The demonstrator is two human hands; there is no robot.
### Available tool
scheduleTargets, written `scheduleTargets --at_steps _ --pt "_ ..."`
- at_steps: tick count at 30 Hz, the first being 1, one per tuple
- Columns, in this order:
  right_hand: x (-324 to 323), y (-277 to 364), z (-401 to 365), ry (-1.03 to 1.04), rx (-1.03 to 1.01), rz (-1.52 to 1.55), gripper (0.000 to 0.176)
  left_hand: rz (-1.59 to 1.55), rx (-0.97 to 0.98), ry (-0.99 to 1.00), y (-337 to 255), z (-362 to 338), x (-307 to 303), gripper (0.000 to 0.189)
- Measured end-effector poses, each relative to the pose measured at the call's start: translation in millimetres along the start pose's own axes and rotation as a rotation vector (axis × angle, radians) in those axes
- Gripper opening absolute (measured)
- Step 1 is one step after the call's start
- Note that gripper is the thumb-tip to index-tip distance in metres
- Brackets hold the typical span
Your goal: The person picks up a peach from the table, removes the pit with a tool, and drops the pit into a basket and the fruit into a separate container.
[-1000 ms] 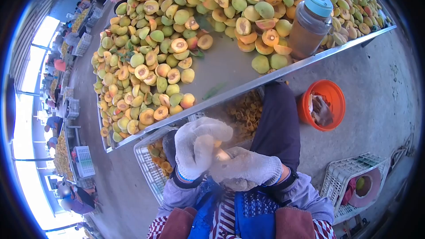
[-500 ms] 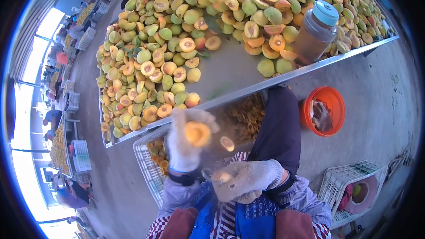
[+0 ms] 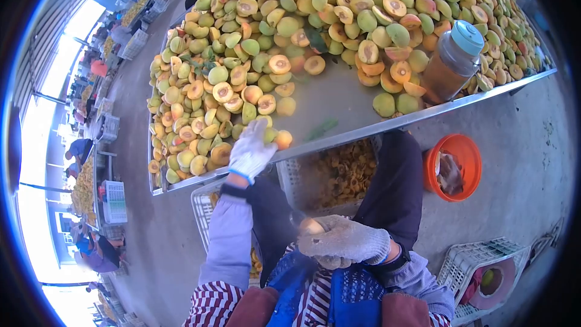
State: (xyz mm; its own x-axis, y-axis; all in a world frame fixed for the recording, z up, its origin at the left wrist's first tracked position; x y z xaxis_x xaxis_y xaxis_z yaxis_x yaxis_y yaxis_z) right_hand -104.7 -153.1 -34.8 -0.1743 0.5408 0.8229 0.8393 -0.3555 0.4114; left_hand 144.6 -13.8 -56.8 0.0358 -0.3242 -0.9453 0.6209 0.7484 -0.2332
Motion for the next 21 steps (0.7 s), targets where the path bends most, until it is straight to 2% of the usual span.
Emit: scheduleTargets --at_steps 2,4,6,7,8,10,12,14,16,17,21 --pt "5.0 9.6 -7.4 -0.06 -0.011 -0.056 0.027 0.109 0.026 0.163 13.7 16.5 40.0 0.051" --pt "5.7 13.6 -10.8 -0.122 -0.021 -0.1 0.027 0.088 -0.004 0.128 2.5 27.2 23.1 0.045" --pt "4.0 19.6 -11.4 -0.166 -0.123 -0.11 0.026 -0.922 -0.506 0.243 -7.3 17.0 11.1 0.04" --pt "4.5 20.8 -9.6 -0.166 -0.121 -0.105 0.026 -0.982 -0.356 0.164 -14.3 12.4 7.1 0.037" --pt "2.6 24.1 -8.1 -0.22 -0.136 -0.139 0.025 -0.982 -0.363 0.168 -19.3 -0.8 9.8 0.037" --pt "6.1 29.9 -3.6 -0.268 -0.146 -0.173 0.023 -1.453 -0.374 0.047 -57.9 -17.0 -6.5 0.039" --pt "8.6 37.7 -3.1 -0.393 -0.189 -0.233 0.02 -1.56 -0.396 0.05 -88.8 -30.7 -24.5 0.041" --pt "6.4 36.9 -1.1 -0.442 -0.12 -0.291 0.023 -1.674 -0.412 0.065 -114.0 -40.9 -35.1 0.044" --pt "-1.7 42.5 -3.5 -0.684 -0.21 -0.562 0.031 -1.777 -0.527 -0.036 -124.3 -51.9 -37.9 0.051" --pt "-3.7 39.4 -1.9 -0.689 -0.212 -0.558 0.031 -1.73 -0.492 -0.031 -127.6 -55.0 -37.1 0.057" --pt "-5.3 36.7 -1.9 -0.783 -0.189 -0.641 0.035 -1.651 -0.438 -0.066 -137.6 -65.1 -37.5 0.058"
Point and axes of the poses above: each hand's wrist, its own z-axis towards the middle knuckle, its own x-axis out of the palm, y = z × x, the point moved 6 cm from there along z, towards the middle knuckle, and after that the axes turned 7 degrees about x, right-handed, at the moved point
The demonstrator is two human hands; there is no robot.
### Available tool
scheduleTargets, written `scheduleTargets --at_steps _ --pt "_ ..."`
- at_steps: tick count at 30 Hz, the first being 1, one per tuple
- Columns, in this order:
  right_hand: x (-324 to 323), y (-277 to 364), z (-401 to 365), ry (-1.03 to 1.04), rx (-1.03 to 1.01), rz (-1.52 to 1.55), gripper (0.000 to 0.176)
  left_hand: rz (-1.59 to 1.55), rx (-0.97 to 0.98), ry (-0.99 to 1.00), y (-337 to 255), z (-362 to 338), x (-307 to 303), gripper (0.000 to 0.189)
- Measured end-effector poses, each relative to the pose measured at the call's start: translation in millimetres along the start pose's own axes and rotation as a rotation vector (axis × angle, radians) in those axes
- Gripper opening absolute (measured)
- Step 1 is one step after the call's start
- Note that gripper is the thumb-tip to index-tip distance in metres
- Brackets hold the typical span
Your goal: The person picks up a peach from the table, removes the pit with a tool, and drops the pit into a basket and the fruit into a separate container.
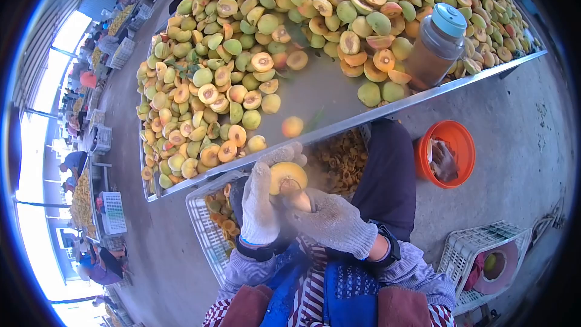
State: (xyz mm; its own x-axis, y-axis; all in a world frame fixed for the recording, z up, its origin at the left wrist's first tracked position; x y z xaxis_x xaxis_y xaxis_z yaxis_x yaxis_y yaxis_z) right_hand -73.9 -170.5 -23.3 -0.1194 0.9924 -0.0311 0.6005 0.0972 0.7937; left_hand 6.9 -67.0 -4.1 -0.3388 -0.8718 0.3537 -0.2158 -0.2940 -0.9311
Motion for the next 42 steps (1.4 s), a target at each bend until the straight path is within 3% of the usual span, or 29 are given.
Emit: scheduleTargets --at_steps 2,9,11,13,15,16,18,20,21,23,27,29,32,36,38,40,42 --pt "0.1 0.4 -3.4 0.001 0.03 -0.011 0.034 0.017 0.054 -0.012 -9.6 -5.8 6.7 0.047" --pt "8.5 6.0 -20.7 0.164 0.057 0.297 0.035 -0.052 0.132 -0.059 -0.7 -23.5 8.2 0.049" --pt "7.0 9.5 -23.5 0.164 0.024 0.325 0.035 0.075 0.206 -0.024 -6.1 -26.7 14.5 0.049" --pt "8.2 7.8 -28.2 0.204 0.184 0.331 0.03 0.054 0.194 0.028 -12.1 -26.5 17.4 0.049" --pt "13.0 -1.3 -23.8 0.274 0.102 0.389 0.027 0.036 0.183 0.083 -21.1 -25.0 22.7 0.049" --pt "15.1 0.2 -23.8 0.342 0.018 0.446 0.025 0.094 0.166 0.096 -25.0 -23.8 25.8 0.047" --pt "11.0 1.8 -28.0 0.389 0.06 0.479 0.023 0.152 0.151 0.108 -29.1 -19.2 27.5 0.046" --pt "9.9 1.8 -30.2 0.434 0.104 0.516 0.022 0.496 0.381 0.181 -43.5 -16.0 33.5 0.043" --pt "9.6 1.8 -30.3 0.46 0.093 0.555 0.023 0.494 0.381 0.182 -48.7 -13.4 35.7 0.043" --pt "10.4 -2.5 -29.3 0.487 0.083 0.592 0.023 0.437 0.177 0.219 -50.7 -9.6 40.9 0.039" --pt "14.6 -8.8 -32.3 0.596 0.056 0.669 0.024 0.398 0.041 0.23 -45.6 -11.7 38.1 0.033" --pt "15.8 -8.2 -34.1 0.651 0.054 0.701 0.024 0.579 0.275 0.291 -56.3 -11.4 42.2 0.027" --pt "17.5 -16.5 -31.8 0.661 0.161 0.655 0.024 0.589 0.421 0.37 -56.7 -11.6 42.8 0.022" --pt "25.9 -32.8 -29.8 0.745 0.131 0.801 0.024 0.635 0.447 0.353 -59.8 -16.1 46.6 0.026" --pt "24.9 -39.6 -28.7 0.764 0.125 0.884 0.024 0.728 0.616 0.37 -62.4 -19.6 48.8 0.026" --pt "25.3 -43.0 -30.8 0.809 0.238 0.96 0.025 0.761 0.648 0.401 -60.8 -18.9 47.8 0.026" --pt "25.4 -42.4 -30.7 0.805 0.223 0.94 0.027 0.797 0.683 0.433 -57.9 -18.8 44.9 0.026"
Point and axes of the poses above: each hand's wrist, its own z-axis towards the middle knuckle, its own x-axis out of the palm, y = z × x, the point moved 6 cm from there along z, towards the middle knuckle, and after that the axes turned 7 degrees about x, right-handed, at the moved point
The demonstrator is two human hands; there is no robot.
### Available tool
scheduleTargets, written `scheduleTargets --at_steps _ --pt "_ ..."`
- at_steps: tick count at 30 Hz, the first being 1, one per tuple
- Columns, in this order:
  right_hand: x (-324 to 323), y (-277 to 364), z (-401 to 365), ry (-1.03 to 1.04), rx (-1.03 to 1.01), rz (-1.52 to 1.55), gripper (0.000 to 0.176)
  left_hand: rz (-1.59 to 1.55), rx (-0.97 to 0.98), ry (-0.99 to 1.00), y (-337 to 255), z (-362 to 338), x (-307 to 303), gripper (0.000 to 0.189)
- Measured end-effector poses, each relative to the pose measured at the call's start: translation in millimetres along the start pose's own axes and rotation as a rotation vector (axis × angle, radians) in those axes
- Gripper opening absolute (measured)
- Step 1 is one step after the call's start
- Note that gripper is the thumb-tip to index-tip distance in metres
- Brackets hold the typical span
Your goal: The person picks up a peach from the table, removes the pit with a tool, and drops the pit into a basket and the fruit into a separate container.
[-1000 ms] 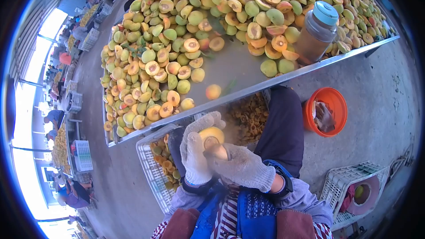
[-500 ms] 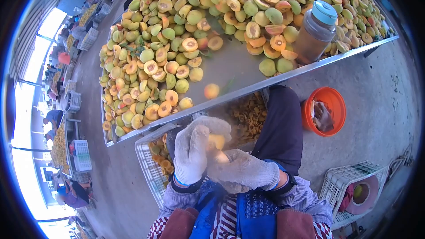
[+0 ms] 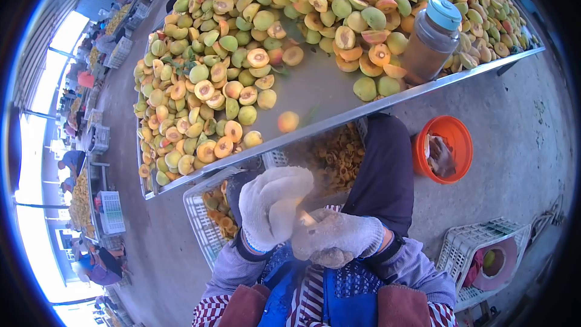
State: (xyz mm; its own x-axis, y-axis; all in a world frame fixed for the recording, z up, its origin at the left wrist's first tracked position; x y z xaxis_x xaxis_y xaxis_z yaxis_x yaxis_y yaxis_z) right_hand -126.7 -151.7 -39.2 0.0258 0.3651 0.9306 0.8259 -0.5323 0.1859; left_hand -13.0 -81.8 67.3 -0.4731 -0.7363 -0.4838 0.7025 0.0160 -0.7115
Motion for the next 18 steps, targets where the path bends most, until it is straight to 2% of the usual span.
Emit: scheduleTargets --at_steps 2,3,5,6,8,9,11,12,13,14,15,17,18 --pt "-1.5 -0.9 0.7 -0.003 -0.007 -0.024 0.029 0.141 0.18 -0.013 -6.2 -3.9 -1.1 0.027" --pt "-2.9 -2.8 1.4 0.038 -0.013 -0.002 0.029 0.14 0.18 -0.013 -8.1 -3.5 -0.7 0.027" --pt "-11.5 -8.7 5.1 0.076 -0.02 0.019 0.03 -0.305 -0.267 0.016 10.7 -5.6 7.7 0.031" --pt "-16.9 -11.5 8.9 0.084 -0.033 0.032 0.031 -0.306 -0.267 0.016 8.1 -6.7 8.6 0.031" --pt "-21.4 -14.2 10.6 0.092 -0.047 0.042 0.032 -0.444 -0.457 -0.008 14.0 -13.7 13.9 0.037" --pt "-19.0 -15.9 10.1 0.117 -0.038 0.06 0.032 -0.446 -0.459 -0.007 16.7 -15.1 16.6 0.037" --pt "-11.2 -16.1 9.6 0.142 -0.03 0.079 0.033 -0.257 -0.044 -0.107 4.0 -10.2 8.2 0.043" --pt "-1.5 -10.9 8.1 0.209 -0.046 0.136 0.036 -0.257 -0.043 -0.108 4.6 -9.8 8.6 0.043" --pt "5.1 -7.7 6.5 0.276 -0.063 0.193 0.039 -0.39 -0.117 -0.092 8.8 -10.6 12.1 0.04" --pt "2.5 -9.7 5.2 0.275 -0.063 0.193 0.039 -0.524 -0.191 -0.075 12.2 -11.9 15.9 0.038" --pt "-2.5 -11.9 3.9 0.218 -0.05 0.215 0.042 -0.526 -0.189 -0.077 8.2 -9.6 14.4 0.038" --pt "-2.4 -10.3 2.8 0.16 -0.037 0.233 0.046 -1.024 -0.767 -0.168 20.0 -18.2 27.0 0.044" --pt "17.5 -3.4 3.7 0.208 0.03 0.183 0.04 -1.294 -0.651 -0.196 24.7 -8.3 31.5 0.049"
Point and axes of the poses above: each hand's wrist, its own z-axis towards the middle knuckle, its own x-axis out of the palm, y = z × x, the point moved 6 cm from there along z, towards the middle knuckle, and after that the axes turned 7 degrees about x, right-handed, at the moved point
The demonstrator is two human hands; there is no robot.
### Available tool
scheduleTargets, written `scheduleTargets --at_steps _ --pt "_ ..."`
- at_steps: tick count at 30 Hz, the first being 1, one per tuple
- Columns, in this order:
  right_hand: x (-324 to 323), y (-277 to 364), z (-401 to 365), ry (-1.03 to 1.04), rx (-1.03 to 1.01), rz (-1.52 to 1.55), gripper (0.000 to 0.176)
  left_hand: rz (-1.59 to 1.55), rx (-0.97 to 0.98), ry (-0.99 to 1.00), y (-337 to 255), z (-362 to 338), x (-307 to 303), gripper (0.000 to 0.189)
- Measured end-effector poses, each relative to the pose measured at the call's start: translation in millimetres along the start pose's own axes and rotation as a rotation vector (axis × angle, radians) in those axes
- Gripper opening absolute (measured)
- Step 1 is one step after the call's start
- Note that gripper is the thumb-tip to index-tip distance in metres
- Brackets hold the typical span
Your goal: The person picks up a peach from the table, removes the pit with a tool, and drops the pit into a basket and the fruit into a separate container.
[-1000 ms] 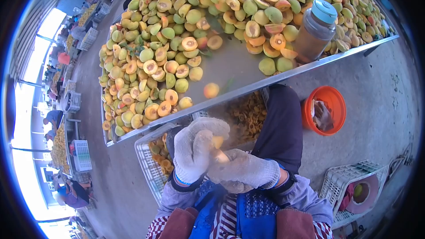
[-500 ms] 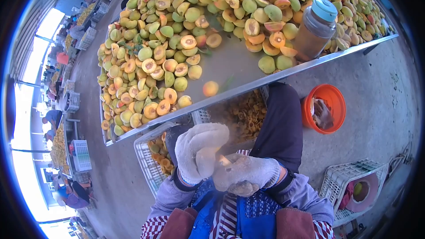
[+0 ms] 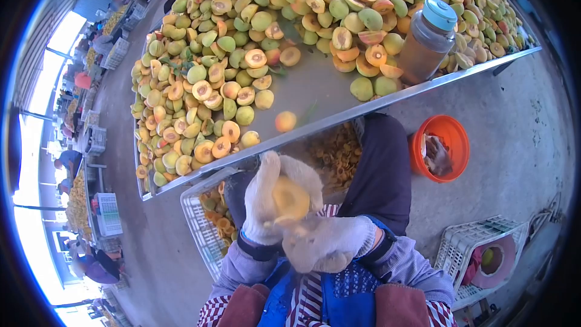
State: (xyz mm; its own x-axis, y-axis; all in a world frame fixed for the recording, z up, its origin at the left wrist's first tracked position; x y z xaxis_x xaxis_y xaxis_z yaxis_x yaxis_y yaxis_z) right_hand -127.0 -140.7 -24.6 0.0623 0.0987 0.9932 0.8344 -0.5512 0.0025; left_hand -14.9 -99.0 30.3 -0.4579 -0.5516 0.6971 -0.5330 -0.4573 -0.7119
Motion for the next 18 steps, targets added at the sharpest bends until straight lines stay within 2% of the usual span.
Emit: scheduleTargets --at_steps 1,2,3,5,6,7,8,9,11,12,13,14,15,17,18 --pt "12.8 -0.4 3.3 0.042 0.077 -0.046 0.035 0.001 0.004 0.001 -0.8 -2.2 -0.4 0.049" --pt "4.1 -11.0 1.6 0.284 0.215 0.119 0.045 0.146 -0.034 -0.16 -2.1 -5.4 -8.9 0.049" --pt "9.4 -9.2 0.1 0.285 0.216 0.116 0.045 0.288 -0.073 -0.323 -6.0 -9.1 -17.0 0.05" --pt "6.3 11.9 -1.9 -0.035 -0.052 -0.354 0.037 0.535 0.074 -0.331 -31.9 -22.7 -38.0 0.047" --pt "-19.0 6.3 -5.1 -0.087 0.103 -0.287 0.032 0.764 0.12 -0.432 -51.0 -35.0 -57.6 0.046" --pt "-12.6 7.4 -5.9 -0.081 0.105 -0.287 0.032 1.326 0.272 -0.569 -62.3 -58.8 -123.1 0.041" --pt "-6.6 15.3 -9.3 -0.201 0.023 -0.314 0.028 1.411 0.035 -0.526 -94.4 -52.6 -85.6 0.036" --pt "-5.6 24.0 -12.0 -0.321 -0.062 -0.338 0.025 1.776 -0.041 -0.603 -101.6 -59.7 -113.0 0.033" --pt "-1.7 29.2 -5.8 -0.304 -0.059 -0.37 0.025 2.428 0.163 -0.423 -97.5 -61.1 -129.9 0.03" --pt "2.3 31.7 -1.3 -0.331 -0.042 -0.396 0.03 2.435 0.17 -0.427 -94.1 -52.8 -132.1 0.03" --pt "3.3 31.7 0.8 -0.362 -0.025 -0.414 0.038 2.191 0.252 -0.407 -85.0 -39.3 -129.5 0.029" --pt "-6.7 30.1 6.3 -0.289 0.016 -0.382 0.039 1.94 0.321 -0.386 -75.1 -24.7 -125.0 0.029" --pt "-2.4 29.9 7.4 -0.293 0.014 -0.384 0.039 1.903 0.28 -0.295 -62.7 -2.9 -118.1 0.03" --pt "1.7 39.8 3.6 -0.572 -0.115 -0.645 0.027 1.917 0.218 -0.173 -43.0 44.7 -100.5 0.034" --pt "0.8 40.3 2.8 -0.576 -0.118 -0.648 0.027 1.973 0.194 -0.141 -35.4 66.4 -92.7 0.036"
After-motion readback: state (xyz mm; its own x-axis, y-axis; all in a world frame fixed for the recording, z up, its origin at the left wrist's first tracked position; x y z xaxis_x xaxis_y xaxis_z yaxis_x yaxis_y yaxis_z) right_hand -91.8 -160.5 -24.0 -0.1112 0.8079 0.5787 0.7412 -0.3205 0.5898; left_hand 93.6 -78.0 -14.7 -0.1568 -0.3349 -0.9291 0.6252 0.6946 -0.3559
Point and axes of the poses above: each hand's wrist, its own z-axis towards the middle knuckle, its own x-axis out of the palm, y = z × x, the point moved 6 cm from there along z, towards the middle knuckle, and after that the axes turned 7 degrees about x, right-handed, at the moved point
